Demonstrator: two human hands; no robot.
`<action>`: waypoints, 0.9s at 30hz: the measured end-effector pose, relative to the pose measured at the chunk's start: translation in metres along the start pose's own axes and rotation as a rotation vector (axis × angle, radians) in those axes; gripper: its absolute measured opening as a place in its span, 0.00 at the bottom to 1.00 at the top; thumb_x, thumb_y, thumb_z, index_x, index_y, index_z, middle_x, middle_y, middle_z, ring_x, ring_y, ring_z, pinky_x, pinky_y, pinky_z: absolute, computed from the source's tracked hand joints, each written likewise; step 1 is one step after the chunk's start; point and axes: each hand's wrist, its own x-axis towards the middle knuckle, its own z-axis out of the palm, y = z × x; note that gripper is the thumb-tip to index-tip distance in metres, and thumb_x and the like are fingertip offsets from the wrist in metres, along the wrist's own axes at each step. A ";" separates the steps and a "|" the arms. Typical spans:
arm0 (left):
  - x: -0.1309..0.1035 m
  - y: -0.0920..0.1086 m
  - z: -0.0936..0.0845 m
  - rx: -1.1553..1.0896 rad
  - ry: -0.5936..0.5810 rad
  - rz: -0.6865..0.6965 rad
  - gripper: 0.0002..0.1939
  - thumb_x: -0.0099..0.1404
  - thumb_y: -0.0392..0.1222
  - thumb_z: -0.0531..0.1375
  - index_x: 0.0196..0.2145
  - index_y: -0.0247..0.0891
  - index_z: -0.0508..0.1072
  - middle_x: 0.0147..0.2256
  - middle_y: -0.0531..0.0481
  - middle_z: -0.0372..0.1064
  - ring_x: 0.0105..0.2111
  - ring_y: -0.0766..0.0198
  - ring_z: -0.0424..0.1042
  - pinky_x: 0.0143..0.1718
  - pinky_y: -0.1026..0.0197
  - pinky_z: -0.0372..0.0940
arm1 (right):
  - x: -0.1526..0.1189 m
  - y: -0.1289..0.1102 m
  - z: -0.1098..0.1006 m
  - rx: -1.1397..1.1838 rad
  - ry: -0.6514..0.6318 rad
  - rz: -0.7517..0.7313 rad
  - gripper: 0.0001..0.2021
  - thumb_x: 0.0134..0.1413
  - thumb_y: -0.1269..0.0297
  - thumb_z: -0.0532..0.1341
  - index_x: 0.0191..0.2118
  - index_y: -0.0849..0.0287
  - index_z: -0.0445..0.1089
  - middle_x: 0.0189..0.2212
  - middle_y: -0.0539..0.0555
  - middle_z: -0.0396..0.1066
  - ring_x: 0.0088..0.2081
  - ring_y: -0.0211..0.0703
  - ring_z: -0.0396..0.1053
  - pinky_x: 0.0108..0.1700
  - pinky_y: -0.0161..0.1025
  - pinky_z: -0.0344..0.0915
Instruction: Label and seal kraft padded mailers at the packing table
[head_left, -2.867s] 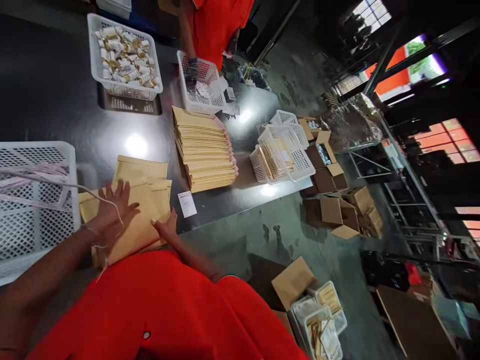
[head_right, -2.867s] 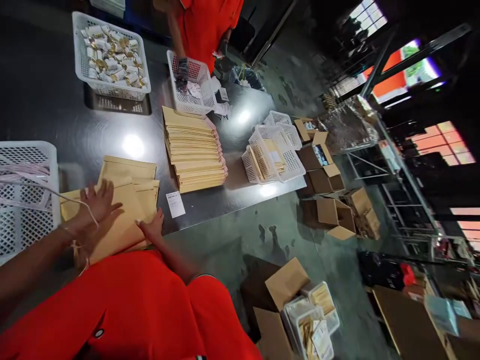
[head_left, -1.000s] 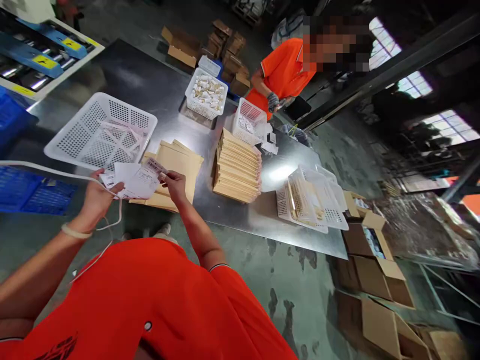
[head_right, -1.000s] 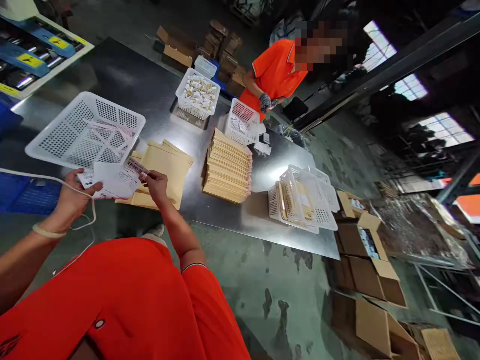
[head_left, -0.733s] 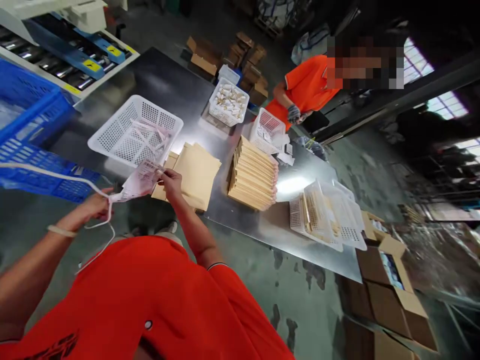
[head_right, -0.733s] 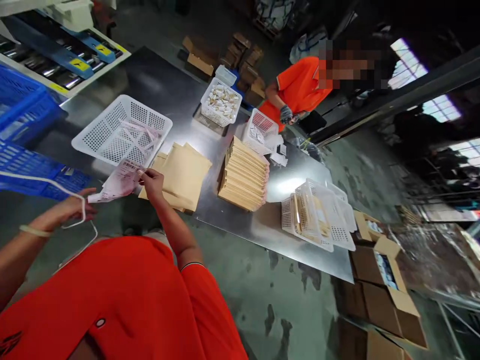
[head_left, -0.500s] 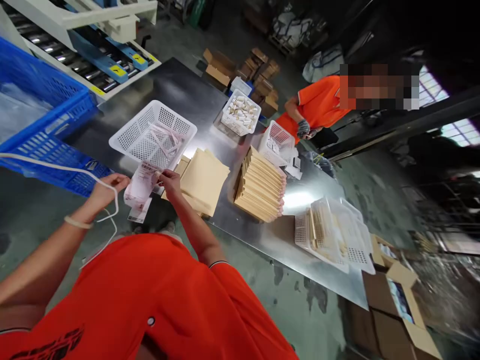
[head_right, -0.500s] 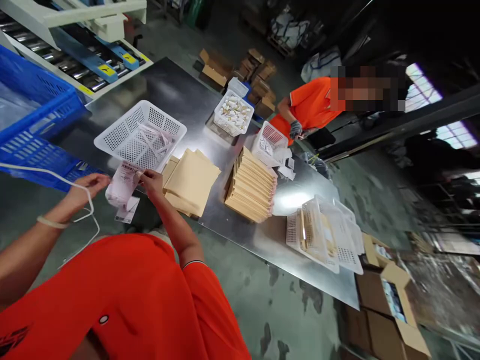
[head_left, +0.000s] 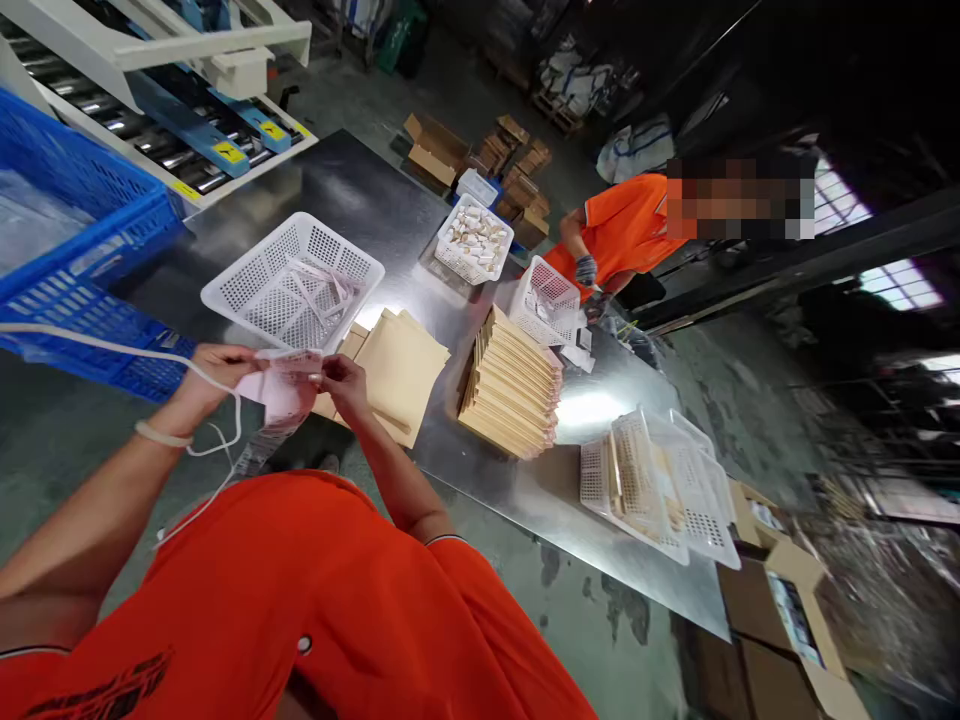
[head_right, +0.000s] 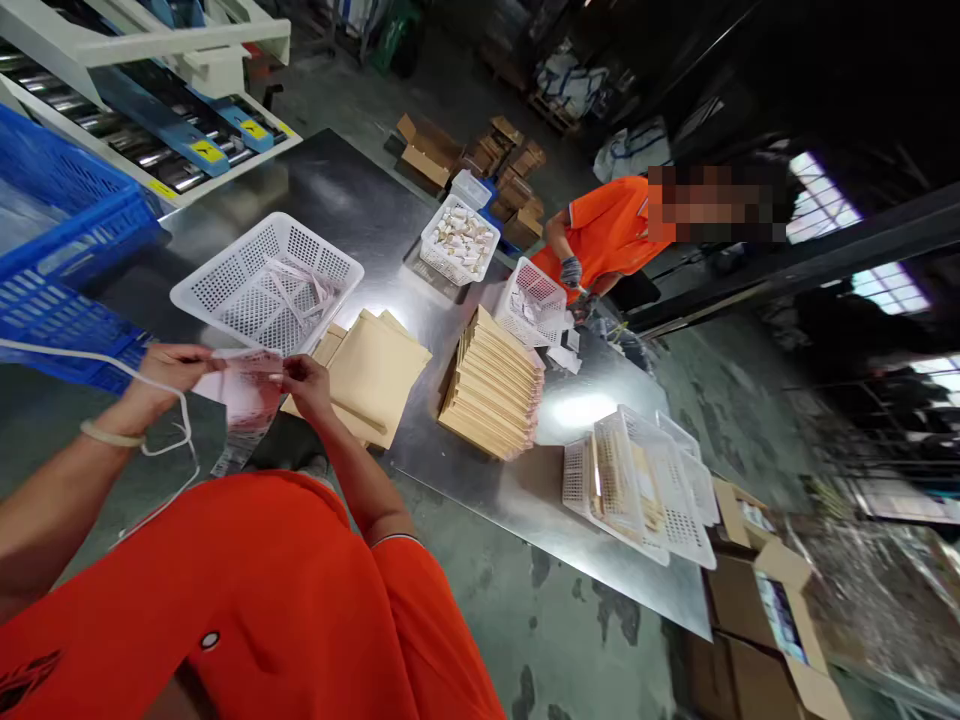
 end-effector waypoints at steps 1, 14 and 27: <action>0.007 0.001 -0.005 0.048 0.010 0.093 0.18 0.51 0.55 0.78 0.29 0.36 0.87 0.28 0.46 0.82 0.27 0.62 0.74 0.29 0.62 0.69 | -0.004 -0.004 -0.009 -0.006 -0.064 0.014 0.27 0.33 0.53 0.87 0.32 0.57 0.74 0.25 0.44 0.73 0.31 0.38 0.71 0.35 0.35 0.71; 0.003 0.001 0.049 -0.193 -0.210 0.139 0.39 0.65 0.76 0.73 0.58 0.41 0.85 0.58 0.35 0.82 0.60 0.46 0.81 0.65 0.42 0.76 | 0.008 -0.038 -0.006 -0.002 -0.119 0.020 0.24 0.52 0.46 0.82 0.26 0.58 0.74 0.18 0.43 0.63 0.24 0.34 0.60 0.30 0.34 0.57; -0.035 0.019 0.053 -0.131 -0.319 -0.182 0.33 0.48 0.65 0.83 0.42 0.36 0.90 0.49 0.35 0.89 0.50 0.41 0.85 0.60 0.41 0.77 | 0.004 -0.020 -0.019 -0.419 0.160 -0.410 0.16 0.59 0.64 0.80 0.51 0.54 0.81 0.53 0.58 0.83 0.58 0.50 0.80 0.60 0.45 0.78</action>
